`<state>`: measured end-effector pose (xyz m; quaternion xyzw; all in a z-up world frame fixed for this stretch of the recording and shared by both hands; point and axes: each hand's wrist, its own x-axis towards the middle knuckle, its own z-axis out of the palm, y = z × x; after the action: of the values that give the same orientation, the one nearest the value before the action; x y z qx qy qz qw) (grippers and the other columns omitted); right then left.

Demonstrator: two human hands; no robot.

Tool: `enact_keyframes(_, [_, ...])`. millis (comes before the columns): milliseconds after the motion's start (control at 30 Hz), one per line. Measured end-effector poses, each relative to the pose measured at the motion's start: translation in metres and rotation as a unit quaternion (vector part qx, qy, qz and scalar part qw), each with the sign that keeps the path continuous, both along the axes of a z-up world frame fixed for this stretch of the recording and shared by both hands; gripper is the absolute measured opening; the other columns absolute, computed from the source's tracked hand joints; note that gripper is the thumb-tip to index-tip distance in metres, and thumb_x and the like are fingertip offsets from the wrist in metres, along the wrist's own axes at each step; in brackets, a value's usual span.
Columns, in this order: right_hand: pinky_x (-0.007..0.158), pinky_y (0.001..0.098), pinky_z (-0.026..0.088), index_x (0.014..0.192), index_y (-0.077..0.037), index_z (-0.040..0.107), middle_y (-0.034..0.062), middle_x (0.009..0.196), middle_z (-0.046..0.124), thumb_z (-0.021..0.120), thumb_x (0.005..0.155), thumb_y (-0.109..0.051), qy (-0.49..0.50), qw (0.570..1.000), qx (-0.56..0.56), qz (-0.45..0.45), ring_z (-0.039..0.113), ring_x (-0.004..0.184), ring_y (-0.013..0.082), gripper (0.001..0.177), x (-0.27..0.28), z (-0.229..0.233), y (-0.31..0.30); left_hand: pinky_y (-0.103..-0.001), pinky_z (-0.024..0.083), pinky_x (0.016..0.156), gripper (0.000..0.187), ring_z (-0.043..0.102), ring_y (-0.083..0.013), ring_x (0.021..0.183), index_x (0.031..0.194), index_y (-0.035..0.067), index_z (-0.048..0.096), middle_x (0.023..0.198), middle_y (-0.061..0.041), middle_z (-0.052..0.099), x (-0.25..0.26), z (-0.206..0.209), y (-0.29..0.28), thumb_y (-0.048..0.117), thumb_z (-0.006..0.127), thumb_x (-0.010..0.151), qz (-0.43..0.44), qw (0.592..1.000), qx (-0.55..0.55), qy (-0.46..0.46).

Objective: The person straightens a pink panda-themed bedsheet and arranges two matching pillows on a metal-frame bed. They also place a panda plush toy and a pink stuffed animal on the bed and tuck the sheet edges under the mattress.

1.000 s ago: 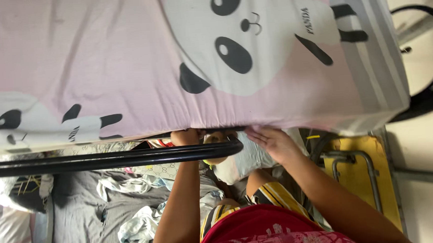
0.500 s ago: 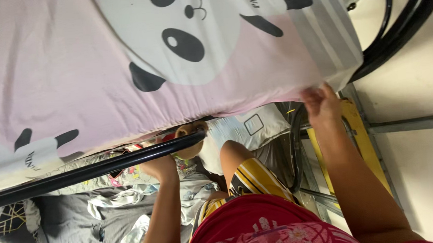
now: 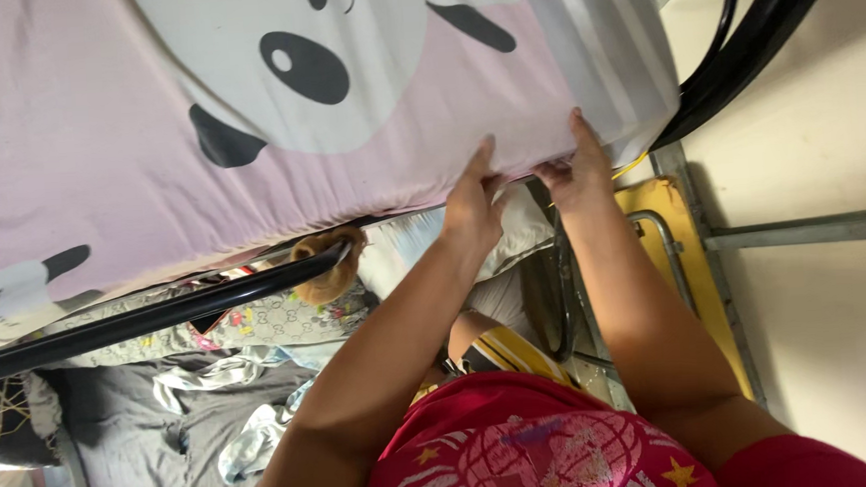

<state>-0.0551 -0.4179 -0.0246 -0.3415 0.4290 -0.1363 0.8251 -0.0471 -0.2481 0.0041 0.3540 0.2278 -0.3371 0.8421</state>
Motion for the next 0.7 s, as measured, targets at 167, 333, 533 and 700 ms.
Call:
enact_keyframes(167, [0.091,0.0565,0.055,0.130,-0.017,0.055,0.0103,0.131,0.058,0.071,0.078,-0.046,-0.055,0.997,0.043,0.014,0.058,0.118,0.0305,0.062,0.010,0.013,0.000,-0.033,0.032,0.073,0.053,0.046,-0.0150,0.084,0.120,0.017,0.061,0.102,0.002,0.059,0.027,-0.006,-0.030,0.049,0.075,0.080,0.053,0.999,0.005,-0.002])
enact_keyframes(333, [0.096,0.0480,0.052,0.135,-0.013,0.051,0.0153,0.132,0.056,0.077,0.079,-0.043,-0.035,0.999,0.011,0.021,0.058,0.120,0.0320,0.069,0.003,0.022,-0.014,-0.030,0.044,0.077,0.054,0.049,-0.0160,0.088,0.123,0.016,0.060,0.106,0.000,0.060,0.032,-0.020,-0.049,0.042,0.078,0.079,0.102,0.994,-0.008,0.032])
enact_keyframes(533, [0.094,0.0491,0.052,0.128,-0.007,0.048,0.0131,0.123,0.059,0.080,0.075,-0.025,-0.087,0.996,0.003,0.030,0.058,0.116,0.0308,0.064,-0.017,0.010,-0.052,-0.038,0.047,0.102,0.063,0.056,-0.0238,0.116,0.131,0.006,0.052,0.124,-0.009,0.059,0.021,-0.045,-0.047,0.031,0.077,0.079,0.120,0.991,-0.045,0.029])
enact_keyframes(700, [0.108,0.0423,0.045,0.131,-0.006,0.050,0.0065,0.125,0.062,0.082,0.078,-0.019,-0.188,0.979,0.073,0.026,0.055,0.124,0.0252,0.063,-0.004,-0.019,-0.064,-0.039,0.045,0.104,0.070,0.052,-0.0255,0.120,0.135,0.004,0.050,0.127,-0.012,0.056,0.027,-0.058,-0.043,0.032,0.077,0.077,0.110,0.994,-0.022,-0.008])
